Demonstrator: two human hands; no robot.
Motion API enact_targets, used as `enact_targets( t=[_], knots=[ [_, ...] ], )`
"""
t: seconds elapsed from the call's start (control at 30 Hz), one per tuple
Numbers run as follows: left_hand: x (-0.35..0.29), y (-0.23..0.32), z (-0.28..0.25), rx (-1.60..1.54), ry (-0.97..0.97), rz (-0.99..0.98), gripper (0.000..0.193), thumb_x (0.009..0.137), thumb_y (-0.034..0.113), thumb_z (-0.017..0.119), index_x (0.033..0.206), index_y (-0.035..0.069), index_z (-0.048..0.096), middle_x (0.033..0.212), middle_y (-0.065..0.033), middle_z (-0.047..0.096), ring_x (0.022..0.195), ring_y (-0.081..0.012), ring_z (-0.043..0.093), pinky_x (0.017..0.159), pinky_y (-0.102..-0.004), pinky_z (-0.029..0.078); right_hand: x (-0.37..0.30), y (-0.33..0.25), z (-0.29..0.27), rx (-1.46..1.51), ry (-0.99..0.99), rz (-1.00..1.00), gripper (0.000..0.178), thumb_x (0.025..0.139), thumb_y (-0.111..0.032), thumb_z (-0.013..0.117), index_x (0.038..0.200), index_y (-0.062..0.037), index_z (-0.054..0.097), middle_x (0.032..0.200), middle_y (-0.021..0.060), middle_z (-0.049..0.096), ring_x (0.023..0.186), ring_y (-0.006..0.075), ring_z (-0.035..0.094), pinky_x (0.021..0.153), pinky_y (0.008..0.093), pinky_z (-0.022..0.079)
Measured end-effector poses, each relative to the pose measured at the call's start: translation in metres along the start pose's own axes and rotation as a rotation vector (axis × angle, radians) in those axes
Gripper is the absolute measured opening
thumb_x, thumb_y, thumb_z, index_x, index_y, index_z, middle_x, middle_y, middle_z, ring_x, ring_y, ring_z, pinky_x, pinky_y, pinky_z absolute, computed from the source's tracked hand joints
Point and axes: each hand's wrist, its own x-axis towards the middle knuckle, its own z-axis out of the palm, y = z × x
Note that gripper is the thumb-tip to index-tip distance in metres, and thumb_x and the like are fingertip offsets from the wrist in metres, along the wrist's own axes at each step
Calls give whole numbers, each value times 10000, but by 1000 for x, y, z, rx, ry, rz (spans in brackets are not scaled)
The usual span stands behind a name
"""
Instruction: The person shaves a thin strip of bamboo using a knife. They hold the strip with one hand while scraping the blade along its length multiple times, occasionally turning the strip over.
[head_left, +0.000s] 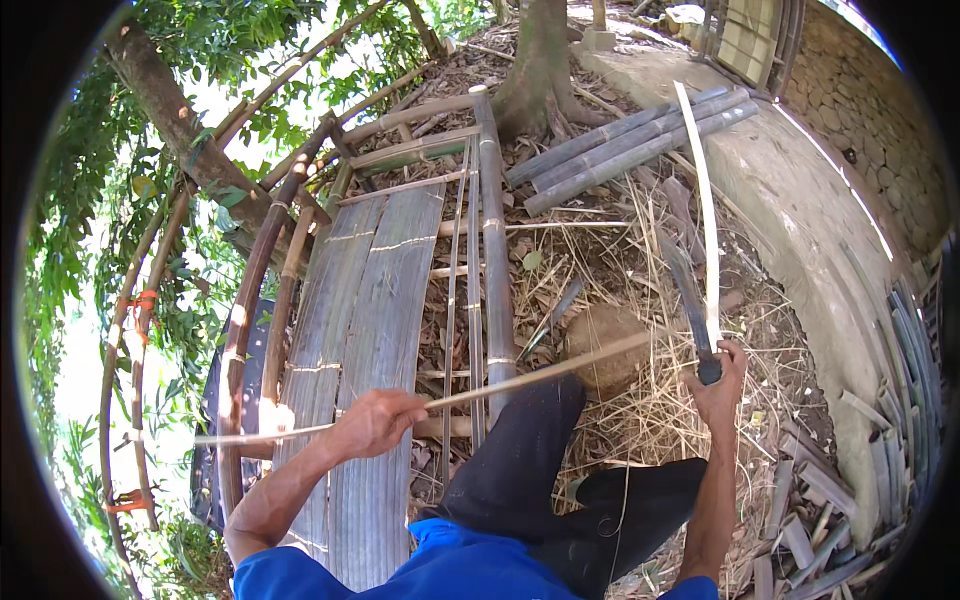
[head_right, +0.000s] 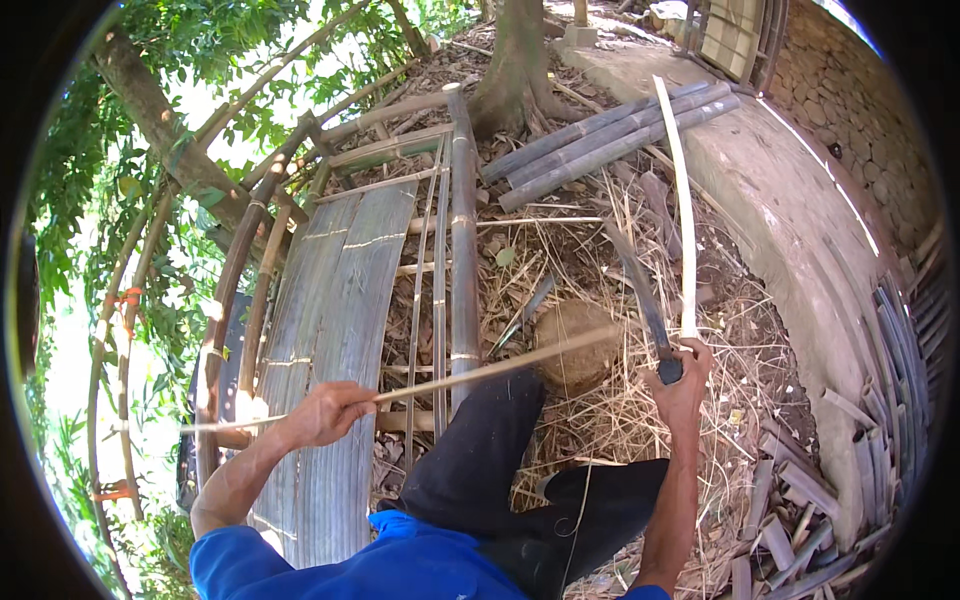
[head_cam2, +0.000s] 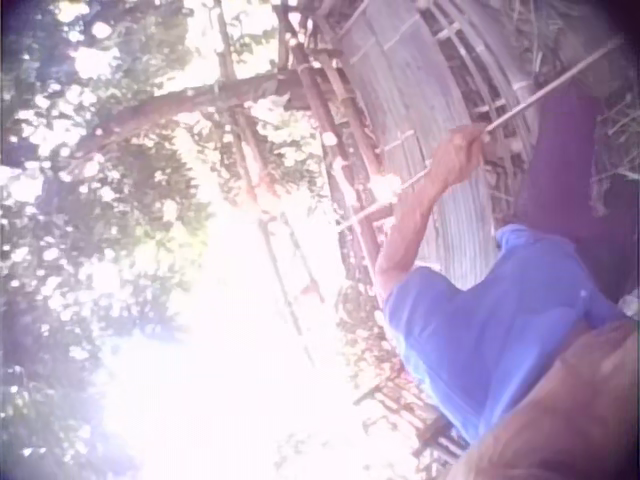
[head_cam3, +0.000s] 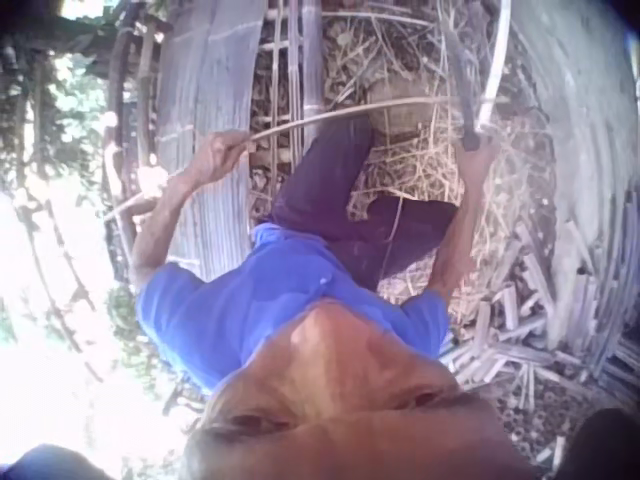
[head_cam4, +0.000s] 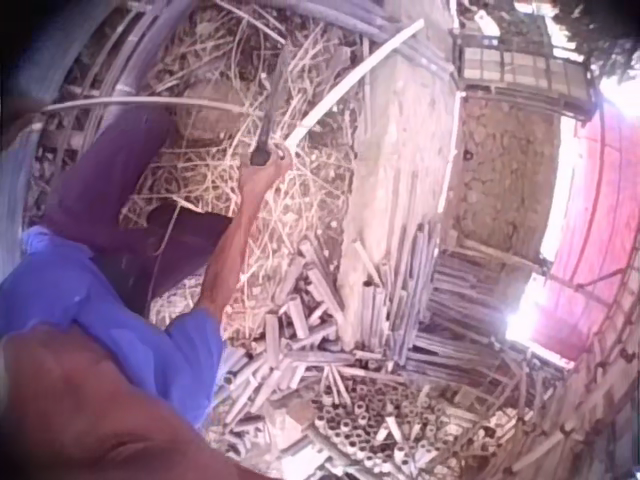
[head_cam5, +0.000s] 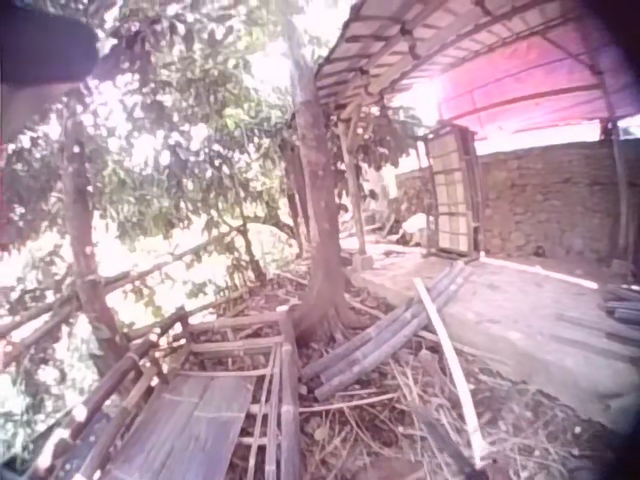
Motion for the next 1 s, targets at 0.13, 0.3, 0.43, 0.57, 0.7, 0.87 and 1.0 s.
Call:
enact_targets(
  t=[0.13, 0.3, 0.43, 0.57, 0.7, 0.87, 1.0],
  knots=[
    [31, -11, -3, 42, 126, -292, 229, 964, 126, 617, 1138, 12, 714, 794, -242, 677, 670, -390, 678, 605, -454, 530, 11, 12, 25, 297, -54, 283, 399, 684, -132, 889, 955, 28, 643, 1186, 139, 531, 1058, 310, 566, 918, 393, 474],
    [72, -94, 10, 64, 319, -726, 338, 990, 164, 576, 1259, -24, 657, 700, -282, 595, 622, -269, 672, 584, -416, 487, 0, 33, 91, 317, -70, 279, 363, 786, -163, 857, 992, -38, 585, 803, -4, 547, 729, 115, 522, 671, 296, 457],
    [105, -196, 36, 93, 566, -776, 361, 994, 195, 556, 1252, -37, 652, 686, -282, 579, 609, -272, 648, 583, -427, 474, -5, 29, 131, 541, -150, 515, 335, 744, -93, 842, 950, -27, 585, 819, 28, 519, 722, 154, 505, 686, 329, 458],
    [175, -227, 61, 18, 528, -892, 357, 991, 208, 542, 1222, -34, 667, 692, -281, 582, 610, -277, 645, 585, -436, 471, 12, 41, 131, 554, -220, 555, 311, 765, -86, 832, 943, -34, 582, 795, 16, 528, 724, 130, 526, 676, 307, 464],
    [204, -246, 71, -4, 603, -875, 324, 979, 203, 537, 1156, -17, 696, 692, -279, 595, 612, -316, 650, 592, -454, 472, 45, 37, 119, 518, -270, 647, 296, 782, -86, 829, 933, -43, 579, 783, 4, 544, 721, 115, 534, 679, 295, 472],
    [222, -265, 72, -69, 646, -833, 252, 955, 172, 541, 1032, -6, 702, 720, -304, 604, 689, -440, 668, 614, -493, 480, 92, 22, 92, 459, -181, 568, 261, 815, -135, 822, 915, -47, 599, 743, -22, 563, 685, 85, 535, 639, 280, 451],
    [222, -282, 77, -72, 608, -815, 252, 955, 186, 523, 979, 1, 691, 736, -303, 603, 708, -475, 654, 620, -505, 476, 111, 12, 80, 404, -110, 648, 289, 793, -117, 851, 932, -55, 605, 754, -11, 597, 681, 96, 551, 652, 268, 463]
  ],
)
